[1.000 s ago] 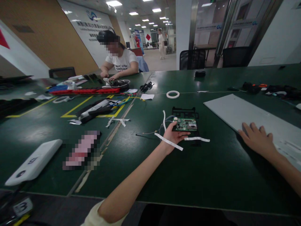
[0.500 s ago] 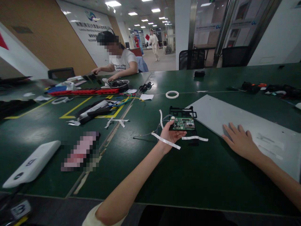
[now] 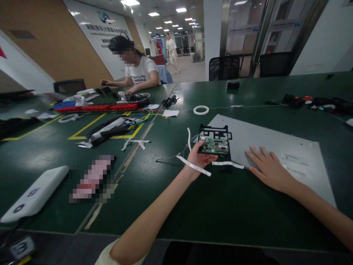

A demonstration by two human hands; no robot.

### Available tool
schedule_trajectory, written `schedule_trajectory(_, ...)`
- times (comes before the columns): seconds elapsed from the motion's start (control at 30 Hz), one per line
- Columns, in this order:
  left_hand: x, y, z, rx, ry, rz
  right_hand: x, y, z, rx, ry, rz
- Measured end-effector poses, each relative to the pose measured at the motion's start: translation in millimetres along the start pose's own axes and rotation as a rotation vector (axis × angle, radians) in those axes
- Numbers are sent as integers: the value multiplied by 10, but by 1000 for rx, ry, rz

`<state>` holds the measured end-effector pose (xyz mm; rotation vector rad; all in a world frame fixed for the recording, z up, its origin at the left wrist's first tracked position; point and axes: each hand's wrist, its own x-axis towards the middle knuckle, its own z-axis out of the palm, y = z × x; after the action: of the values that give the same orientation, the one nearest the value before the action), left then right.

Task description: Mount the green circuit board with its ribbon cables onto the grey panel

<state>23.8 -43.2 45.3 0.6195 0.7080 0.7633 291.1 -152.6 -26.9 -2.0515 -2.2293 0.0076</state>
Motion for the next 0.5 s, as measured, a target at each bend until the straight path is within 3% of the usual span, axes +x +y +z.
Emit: schedule_trajectory(0.5,-30,14,46,-15,46,-38,-94,-342,-254,87,-63,-303)
